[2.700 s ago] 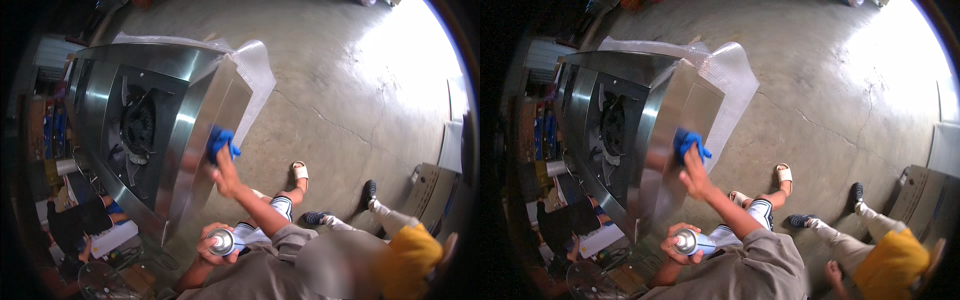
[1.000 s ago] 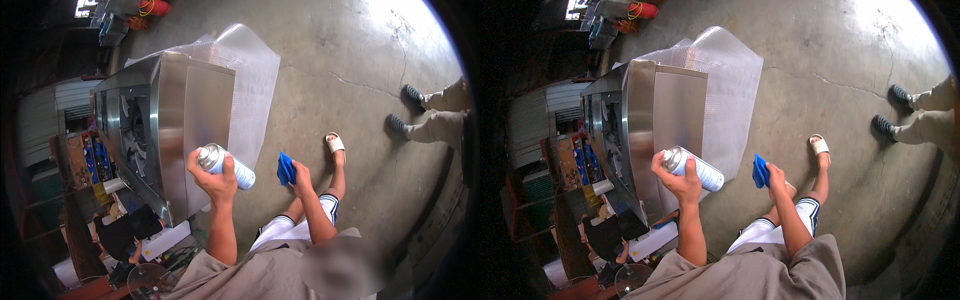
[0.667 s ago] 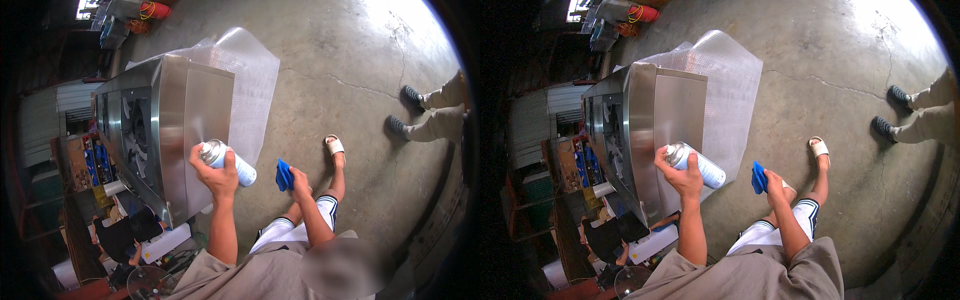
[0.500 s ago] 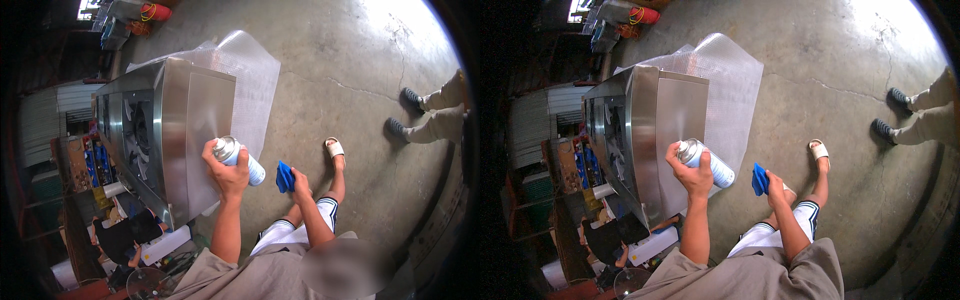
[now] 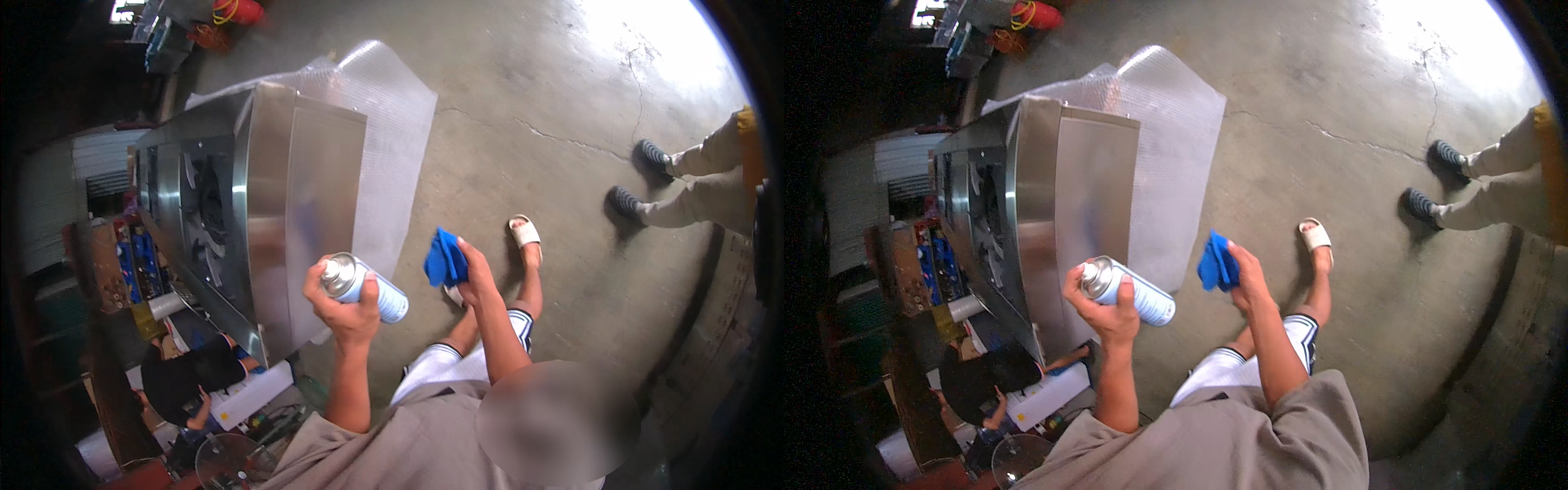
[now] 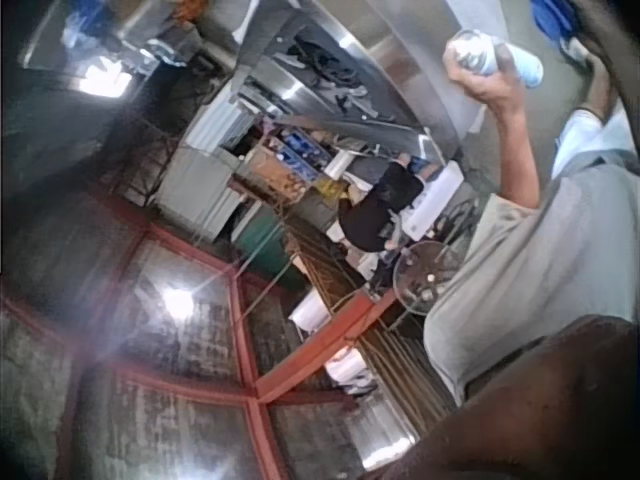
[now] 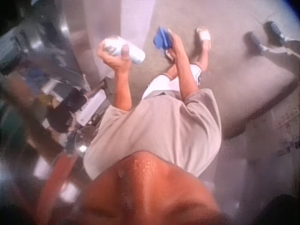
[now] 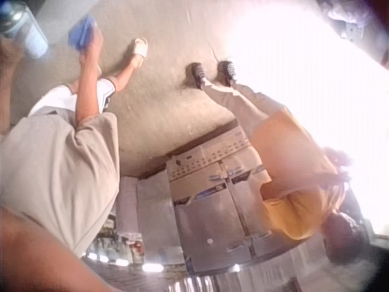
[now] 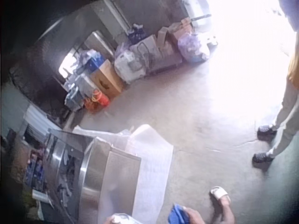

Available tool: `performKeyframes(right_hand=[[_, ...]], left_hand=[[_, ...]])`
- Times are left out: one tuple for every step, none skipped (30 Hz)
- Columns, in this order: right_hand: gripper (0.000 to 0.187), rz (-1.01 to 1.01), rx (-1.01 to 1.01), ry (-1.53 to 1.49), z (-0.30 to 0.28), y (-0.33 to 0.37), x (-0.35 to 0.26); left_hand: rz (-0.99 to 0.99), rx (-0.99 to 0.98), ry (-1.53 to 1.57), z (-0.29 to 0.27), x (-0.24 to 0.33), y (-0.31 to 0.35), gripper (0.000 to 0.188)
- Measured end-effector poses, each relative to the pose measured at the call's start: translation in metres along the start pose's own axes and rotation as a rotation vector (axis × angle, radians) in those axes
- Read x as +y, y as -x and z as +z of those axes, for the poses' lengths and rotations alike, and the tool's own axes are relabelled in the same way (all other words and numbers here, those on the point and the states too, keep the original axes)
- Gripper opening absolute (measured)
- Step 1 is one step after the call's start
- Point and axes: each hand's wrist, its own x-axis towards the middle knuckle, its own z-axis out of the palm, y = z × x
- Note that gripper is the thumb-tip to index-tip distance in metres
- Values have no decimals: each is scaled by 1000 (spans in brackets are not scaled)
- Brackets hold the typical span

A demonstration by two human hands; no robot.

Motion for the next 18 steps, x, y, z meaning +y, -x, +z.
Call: performKeyframes(right_hand=[[39,-31,-33,6,12,7,-7],[40,-60,-78,15,28,14,-14],[42,-98,-130,20,43,19,-22],[42,-90,-146,37,52,26,-27],[42,-88,-163,57,62,33,-33],[43,-86,-180,77,69,40,-37],[42,-57,-191,59,74,46,-38],[40,-32,-200,46,78,52,-41],[40,-6,-209,32,82,58,-43],[40,19,-201,80,85,60,-45],[41,37,-188,124,83,59,-45],[42,57,-168,167,75,56,-43],[39,28,-147,194,66,52,-40],[39,26,-99,330,64,56,-43],[38,23,-50,463,63,61,-47],[39,19,2,595,61,64,-51],[40,-15,125,1024,92,91,-62],[41,-219,182,1281,98,105,-61]], left_hand=[[-9,-42,-19,-12,0,8,73],[-38,-56,28,-22,0,18,73],[-55,-68,79,-30,-3,26,73],[-71,-80,131,-38,-3,35,73],[-87,-112,178,-46,1,41,74],[-74,-126,192,-54,3,46,74],[-61,-139,206,-62,4,51,74],[-47,-150,224,-68,6,56,74],[-71,-140,256,-73,9,60,74],[-73,-130,262,-79,11,63,73],[-72,-125,274,-84,13,66,73],[-75,-124,287,-87,14,69,73],[-65,-123,289,-90,16,70,73],[-63,-114,283,-93,17,73,73],[-60,-106,278,-97,18,75,72],[-49,-92,291,-100,18,75,72],[-53,-68,296,-104,17,79,72],[-47,-55,315,-106,18,81,72]])
